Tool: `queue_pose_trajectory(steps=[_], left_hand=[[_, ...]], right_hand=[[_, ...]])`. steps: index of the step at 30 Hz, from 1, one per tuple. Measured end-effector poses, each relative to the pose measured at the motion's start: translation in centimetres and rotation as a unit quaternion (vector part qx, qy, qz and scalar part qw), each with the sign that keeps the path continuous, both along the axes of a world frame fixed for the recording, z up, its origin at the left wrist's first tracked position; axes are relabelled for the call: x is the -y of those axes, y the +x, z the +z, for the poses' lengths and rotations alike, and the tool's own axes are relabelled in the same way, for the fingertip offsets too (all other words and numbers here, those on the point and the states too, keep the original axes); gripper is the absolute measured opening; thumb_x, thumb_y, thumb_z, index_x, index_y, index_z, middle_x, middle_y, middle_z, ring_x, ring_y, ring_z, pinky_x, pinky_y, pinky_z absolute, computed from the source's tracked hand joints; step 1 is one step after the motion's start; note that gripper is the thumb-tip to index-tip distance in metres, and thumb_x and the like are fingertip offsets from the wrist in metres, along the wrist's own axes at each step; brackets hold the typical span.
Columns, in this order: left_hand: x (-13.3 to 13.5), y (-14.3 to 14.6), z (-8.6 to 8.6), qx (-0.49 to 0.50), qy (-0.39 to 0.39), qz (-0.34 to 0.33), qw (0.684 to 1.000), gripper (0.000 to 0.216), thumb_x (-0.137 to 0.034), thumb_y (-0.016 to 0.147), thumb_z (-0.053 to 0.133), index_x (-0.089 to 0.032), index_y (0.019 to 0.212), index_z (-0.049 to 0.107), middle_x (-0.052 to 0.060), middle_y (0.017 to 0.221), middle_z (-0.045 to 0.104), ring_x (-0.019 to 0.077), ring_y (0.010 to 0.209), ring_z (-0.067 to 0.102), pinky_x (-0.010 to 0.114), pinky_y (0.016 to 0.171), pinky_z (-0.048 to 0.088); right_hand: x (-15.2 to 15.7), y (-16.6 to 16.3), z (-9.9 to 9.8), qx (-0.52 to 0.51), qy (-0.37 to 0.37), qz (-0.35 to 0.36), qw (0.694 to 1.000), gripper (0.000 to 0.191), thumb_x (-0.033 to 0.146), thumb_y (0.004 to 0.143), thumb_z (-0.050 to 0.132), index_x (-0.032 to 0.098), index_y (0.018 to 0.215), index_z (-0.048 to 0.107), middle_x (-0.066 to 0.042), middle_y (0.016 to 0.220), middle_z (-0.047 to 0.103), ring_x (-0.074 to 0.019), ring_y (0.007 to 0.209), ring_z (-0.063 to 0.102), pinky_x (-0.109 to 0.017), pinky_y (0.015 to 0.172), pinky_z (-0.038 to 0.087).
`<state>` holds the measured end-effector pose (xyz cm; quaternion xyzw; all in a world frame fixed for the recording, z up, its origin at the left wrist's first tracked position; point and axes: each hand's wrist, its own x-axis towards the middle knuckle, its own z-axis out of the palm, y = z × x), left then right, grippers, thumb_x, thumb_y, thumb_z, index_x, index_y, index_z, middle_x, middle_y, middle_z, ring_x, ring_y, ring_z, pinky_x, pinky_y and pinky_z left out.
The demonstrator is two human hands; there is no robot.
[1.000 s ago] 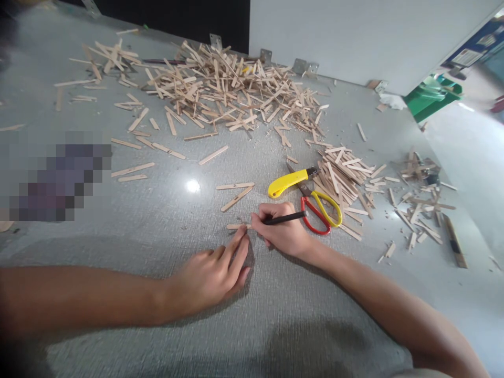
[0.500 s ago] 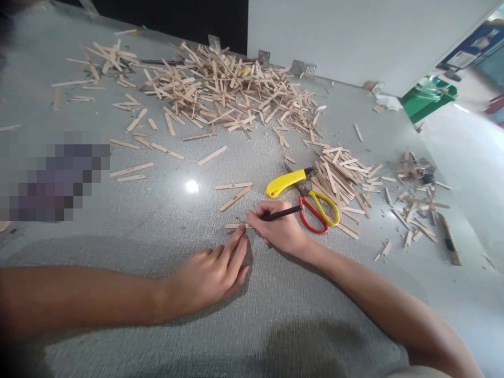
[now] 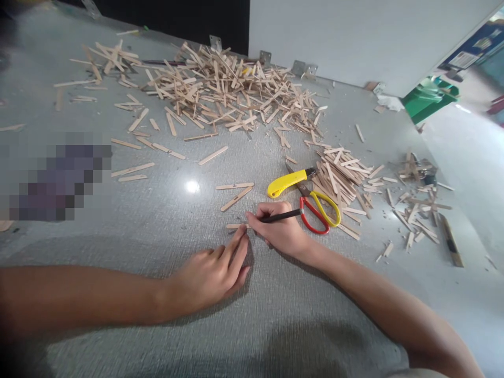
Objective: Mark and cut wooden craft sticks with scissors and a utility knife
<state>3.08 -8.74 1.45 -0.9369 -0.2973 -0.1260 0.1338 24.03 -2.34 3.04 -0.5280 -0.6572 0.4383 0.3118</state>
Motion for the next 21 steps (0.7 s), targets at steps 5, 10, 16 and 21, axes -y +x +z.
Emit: queue_pose_trajectory(steps=[5,10,16,21], left_hand=[[-0.12,0.05,-0.11,0.002,0.004,0.002,1.0,0.049,-0.026,0.108,0.048,0.006,0.129,0.078,0.035,0.138,0.074,0.0212,0.057,0.077,0.029,0.043,0.056],[-0.05,0.02,-0.01,0.003,0.002,0.001,1.0,0.048,-0.03,0.106,0.056,0.006,0.13,0.079,0.035,0.139,0.073,0.0211,0.057,0.077,0.029,0.042,0.055],[0.24,0.01,0.19,-0.007,0.009,0.017,1.0,0.051,-0.034,0.104,0.061,0.006,0.131,0.079,0.035,0.139,0.073,0.0209,0.055,0.074,0.03,0.042,0.055],[0.22,0.02,-0.07,0.015,-0.014,0.014,1.0,0.051,-0.029,0.107,0.053,0.009,0.131,0.077,0.036,0.137,0.074,0.0215,0.056,0.076,0.03,0.042,0.054]], right_hand=[[0.01,0.14,-0.15,-0.005,-0.012,0.007,1.0,0.048,0.03,0.101,0.069,0.025,0.058,0.048,0.007,0.042,0.048,-0.0086,0.036,0.042,-0.026,0.041,0.029],[0.06,0.17,0.03,-0.013,-0.024,0.009,1.0,0.046,0.027,0.101,0.067,0.025,0.058,0.048,0.007,0.043,0.05,-0.0086,0.034,0.046,-0.023,0.038,0.031],[0.03,0.17,0.11,-0.016,-0.028,0.007,0.999,0.046,0.026,0.1,0.068,0.026,0.059,0.048,0.008,0.042,0.049,-0.0092,0.032,0.048,-0.022,0.035,0.033],[0.13,0.05,-0.06,-0.014,-0.014,-0.001,1.0,0.047,0.029,0.103,0.066,0.026,0.06,0.046,0.006,0.045,0.054,-0.0093,0.034,0.049,-0.023,0.036,0.035]])
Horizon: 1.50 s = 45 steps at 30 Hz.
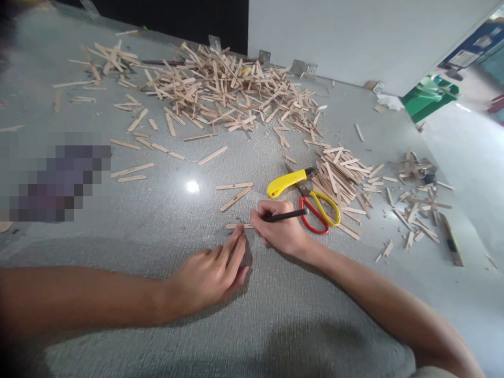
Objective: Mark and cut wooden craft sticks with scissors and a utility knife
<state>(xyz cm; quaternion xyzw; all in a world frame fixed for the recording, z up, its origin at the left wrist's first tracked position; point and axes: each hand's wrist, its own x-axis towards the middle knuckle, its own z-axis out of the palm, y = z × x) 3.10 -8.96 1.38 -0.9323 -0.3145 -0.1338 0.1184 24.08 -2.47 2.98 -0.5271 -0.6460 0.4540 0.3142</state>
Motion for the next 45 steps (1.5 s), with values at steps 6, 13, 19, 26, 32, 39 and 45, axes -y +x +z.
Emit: queue_pose_trajectory(steps=[6,13,19,26,32,39,45], left_hand=[[-0.08,-0.05,-0.16,0.003,0.001,-0.001,1.0,0.052,-0.027,0.109,0.047,0.009,0.13,0.077,0.035,0.135,0.075,0.0215,0.057,0.076,0.03,0.042,0.054],[-0.15,0.1,-0.08,0.0,0.003,0.001,1.0,0.05,-0.025,0.108,0.047,0.009,0.13,0.077,0.036,0.135,0.076,0.021,0.056,0.075,0.03,0.042,0.055],[-0.17,0.12,0.01,-0.006,-0.005,0.0,1.0,0.051,-0.026,0.107,0.05,0.01,0.131,0.076,0.037,0.136,0.074,0.0226,0.058,0.077,0.031,0.043,0.056],[-0.16,0.03,0.06,-0.006,-0.004,-0.007,1.0,0.051,-0.026,0.108,0.048,0.011,0.132,0.075,0.038,0.135,0.074,0.0224,0.058,0.077,0.03,0.043,0.056],[-0.15,0.05,0.14,-0.02,0.007,-0.006,1.0,0.052,-0.031,0.106,0.056,0.01,0.132,0.076,0.038,0.137,0.073,0.0212,0.058,0.077,0.029,0.044,0.056],[-0.15,0.04,0.08,-0.015,0.007,-0.003,1.0,0.051,-0.028,0.108,0.051,0.01,0.131,0.076,0.039,0.137,0.073,0.0215,0.057,0.076,0.03,0.043,0.055],[-0.18,-0.01,0.08,-0.018,0.008,-0.006,1.0,0.052,-0.028,0.109,0.05,0.011,0.132,0.075,0.039,0.137,0.073,0.0219,0.056,0.075,0.031,0.042,0.054]], right_hand=[[-0.07,-0.35,0.31,0.0,-0.005,0.01,1.0,0.046,0.03,0.103,0.068,0.024,0.06,0.052,0.006,0.044,0.053,-0.0089,0.036,0.047,-0.024,0.04,0.035],[-0.28,-0.48,0.28,0.003,-0.016,0.003,1.0,0.048,0.031,0.102,0.069,0.025,0.058,0.05,0.007,0.042,0.049,-0.0092,0.037,0.041,-0.026,0.04,0.029],[-0.38,-0.56,0.33,0.014,0.001,0.003,1.0,0.049,0.029,0.1,0.072,0.024,0.057,0.048,0.007,0.047,0.048,-0.0096,0.045,0.037,-0.028,0.045,0.028],[-0.41,-0.35,0.14,0.031,0.022,0.008,0.999,0.052,0.035,0.098,0.074,0.025,0.059,0.042,0.007,0.053,0.039,-0.0114,0.053,0.032,-0.03,0.049,0.024],[-0.42,-0.33,0.12,0.038,0.024,0.015,0.999,0.048,0.029,0.097,0.07,0.026,0.06,0.039,0.008,0.053,0.036,-0.0116,0.052,0.031,-0.031,0.049,0.023],[-0.36,-0.3,0.19,0.047,0.028,0.013,0.998,0.049,0.025,0.098,0.068,0.026,0.06,0.038,0.007,0.05,0.041,-0.0116,0.05,0.032,-0.031,0.048,0.023],[-0.3,-0.41,0.46,0.051,0.028,0.008,0.998,0.049,0.023,0.098,0.068,0.027,0.059,0.039,0.006,0.048,0.043,-0.0115,0.048,0.034,-0.03,0.045,0.023]])
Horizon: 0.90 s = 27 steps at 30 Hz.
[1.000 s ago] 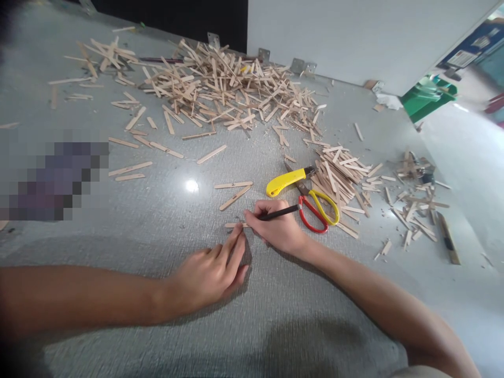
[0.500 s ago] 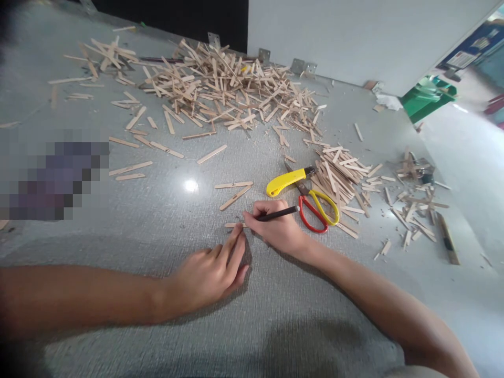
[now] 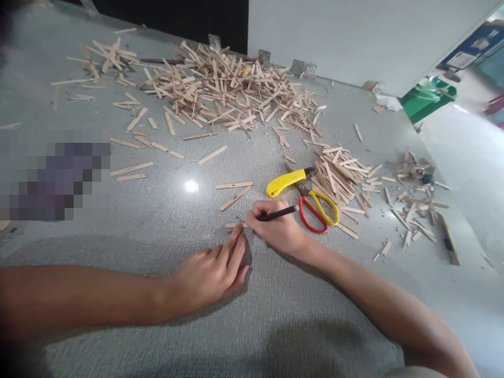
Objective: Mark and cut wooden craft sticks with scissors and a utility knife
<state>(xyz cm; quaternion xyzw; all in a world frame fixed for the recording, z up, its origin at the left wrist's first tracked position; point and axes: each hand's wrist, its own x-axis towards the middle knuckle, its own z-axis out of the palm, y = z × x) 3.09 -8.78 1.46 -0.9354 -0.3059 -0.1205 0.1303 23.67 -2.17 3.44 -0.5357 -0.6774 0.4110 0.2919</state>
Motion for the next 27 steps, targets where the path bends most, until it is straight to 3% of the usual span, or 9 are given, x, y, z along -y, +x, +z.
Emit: queue_pose_trajectory(steps=[5,11,20,27], left_hand=[[0.05,0.07,-0.14,0.005,-0.006,0.004,1.0,0.051,-0.027,0.108,0.051,0.011,0.132,0.075,0.039,0.137,0.073,0.0216,0.057,0.075,0.03,0.042,0.054],[-0.02,0.15,-0.1,0.005,0.002,0.004,1.0,0.051,-0.03,0.106,0.056,0.01,0.13,0.076,0.038,0.136,0.074,0.0218,0.057,0.076,0.03,0.043,0.055],[0.13,0.21,-0.37,0.001,-0.002,0.008,1.0,0.052,-0.03,0.107,0.054,0.01,0.132,0.076,0.038,0.138,0.073,0.0226,0.058,0.076,0.031,0.043,0.054],[-0.07,0.27,-0.13,0.003,-0.002,0.01,1.0,0.052,-0.03,0.105,0.056,0.009,0.131,0.077,0.038,0.137,0.074,0.0231,0.058,0.077,0.031,0.043,0.056]], right_hand=[[0.03,-0.02,0.25,-0.008,-0.014,-0.004,1.0,0.048,0.025,0.098,0.069,0.027,0.058,0.042,0.007,0.045,0.045,-0.01,0.043,0.037,-0.027,0.041,0.024],[0.14,0.09,0.22,-0.028,-0.038,0.003,0.999,0.046,0.03,0.101,0.068,0.025,0.06,0.05,0.006,0.044,0.054,-0.0096,0.036,0.049,-0.024,0.04,0.036],[0.06,-0.06,-0.25,-0.039,-0.039,-0.007,0.998,0.051,0.043,0.102,0.075,0.024,0.059,0.053,0.006,0.043,0.054,-0.0093,0.036,0.045,-0.025,0.04,0.032],[0.01,-0.15,-0.1,-0.031,-0.024,-0.002,0.999,0.05,0.036,0.102,0.072,0.024,0.058,0.052,0.006,0.044,0.052,-0.0095,0.04,0.041,-0.027,0.042,0.03]])
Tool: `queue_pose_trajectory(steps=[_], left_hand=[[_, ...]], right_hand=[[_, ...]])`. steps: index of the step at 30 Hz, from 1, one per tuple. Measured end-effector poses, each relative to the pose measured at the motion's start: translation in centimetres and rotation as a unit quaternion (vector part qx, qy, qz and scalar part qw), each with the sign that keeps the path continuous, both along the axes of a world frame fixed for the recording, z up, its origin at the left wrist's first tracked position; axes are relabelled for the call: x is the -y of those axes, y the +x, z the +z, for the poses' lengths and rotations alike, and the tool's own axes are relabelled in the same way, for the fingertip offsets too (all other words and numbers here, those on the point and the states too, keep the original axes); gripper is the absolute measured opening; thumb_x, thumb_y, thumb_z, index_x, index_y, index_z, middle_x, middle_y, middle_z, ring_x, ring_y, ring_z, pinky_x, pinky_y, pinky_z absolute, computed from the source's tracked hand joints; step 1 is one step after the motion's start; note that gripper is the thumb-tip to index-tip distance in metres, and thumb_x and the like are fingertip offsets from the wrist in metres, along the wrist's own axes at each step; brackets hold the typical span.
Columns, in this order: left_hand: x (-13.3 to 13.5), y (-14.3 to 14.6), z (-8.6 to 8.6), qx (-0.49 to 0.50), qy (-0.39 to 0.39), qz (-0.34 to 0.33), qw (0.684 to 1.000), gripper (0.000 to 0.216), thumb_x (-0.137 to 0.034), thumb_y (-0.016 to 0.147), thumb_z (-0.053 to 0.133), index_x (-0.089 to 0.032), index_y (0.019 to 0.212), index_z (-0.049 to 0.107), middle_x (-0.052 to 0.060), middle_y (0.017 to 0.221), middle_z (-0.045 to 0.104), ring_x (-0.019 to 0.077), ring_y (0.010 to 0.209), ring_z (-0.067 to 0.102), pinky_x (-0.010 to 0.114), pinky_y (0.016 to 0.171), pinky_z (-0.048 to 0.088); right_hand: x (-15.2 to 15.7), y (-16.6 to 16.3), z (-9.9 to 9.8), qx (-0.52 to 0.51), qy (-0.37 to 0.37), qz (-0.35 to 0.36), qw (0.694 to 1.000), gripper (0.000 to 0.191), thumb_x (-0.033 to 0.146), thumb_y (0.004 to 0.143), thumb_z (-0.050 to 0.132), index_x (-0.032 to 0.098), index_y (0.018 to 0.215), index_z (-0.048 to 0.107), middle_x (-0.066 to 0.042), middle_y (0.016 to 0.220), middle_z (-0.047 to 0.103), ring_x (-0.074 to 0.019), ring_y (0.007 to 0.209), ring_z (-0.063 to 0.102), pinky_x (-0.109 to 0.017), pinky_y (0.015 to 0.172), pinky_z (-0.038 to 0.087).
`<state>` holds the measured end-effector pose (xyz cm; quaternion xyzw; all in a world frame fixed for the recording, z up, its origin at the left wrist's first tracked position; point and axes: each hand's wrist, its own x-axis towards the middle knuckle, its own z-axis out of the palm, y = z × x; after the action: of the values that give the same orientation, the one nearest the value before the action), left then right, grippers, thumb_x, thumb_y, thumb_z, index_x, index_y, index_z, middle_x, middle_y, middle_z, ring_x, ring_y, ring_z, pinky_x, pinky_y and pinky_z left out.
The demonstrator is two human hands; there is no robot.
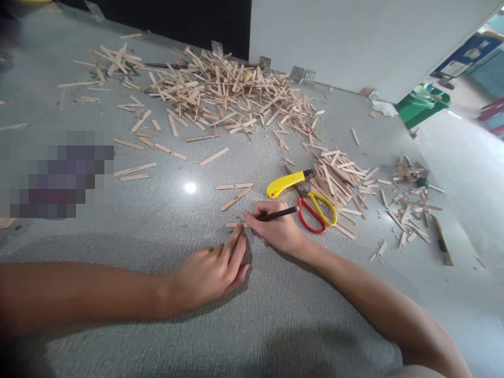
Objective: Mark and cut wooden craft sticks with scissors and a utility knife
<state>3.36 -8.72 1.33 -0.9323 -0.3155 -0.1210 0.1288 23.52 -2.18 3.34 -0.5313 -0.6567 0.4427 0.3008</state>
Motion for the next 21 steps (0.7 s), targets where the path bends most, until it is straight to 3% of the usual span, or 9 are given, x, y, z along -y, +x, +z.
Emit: queue_pose_trajectory(steps=[5,16,21], left_hand=[[-0.09,-0.04,0.04,0.0,0.007,-0.001,1.0,0.052,-0.03,0.106,0.053,0.009,0.131,0.077,0.037,0.136,0.074,0.0233,0.058,0.078,0.03,0.044,0.057],[-0.03,-0.08,0.15,0.001,0.008,-0.002,1.0,0.051,-0.031,0.104,0.058,0.008,0.13,0.078,0.036,0.136,0.074,0.0214,0.056,0.076,0.029,0.043,0.056],[-0.1,-0.18,0.08,-0.002,0.004,-0.015,1.0,0.052,-0.032,0.105,0.058,0.009,0.13,0.077,0.038,0.136,0.073,0.0234,0.058,0.078,0.029,0.043,0.057]], right_hand=[[-0.06,0.1,-0.03,0.013,0.025,0.005,1.0,0.049,0.028,0.098,0.072,0.025,0.058,0.045,0.007,0.049,0.045,-0.011,0.049,0.036,-0.03,0.047,0.025],[0.02,0.15,0.22,0.022,0.026,0.004,0.999,0.048,0.019,0.095,0.068,0.026,0.058,0.039,0.007,0.047,0.043,-0.0101,0.046,0.035,-0.029,0.044,0.023],[-0.07,0.25,0.11,-0.005,0.0,0.012,1.0,0.045,0.027,0.099,0.066,0.026,0.059,0.045,0.007,0.046,0.051,-0.0093,0.037,0.045,-0.025,0.039,0.032]])
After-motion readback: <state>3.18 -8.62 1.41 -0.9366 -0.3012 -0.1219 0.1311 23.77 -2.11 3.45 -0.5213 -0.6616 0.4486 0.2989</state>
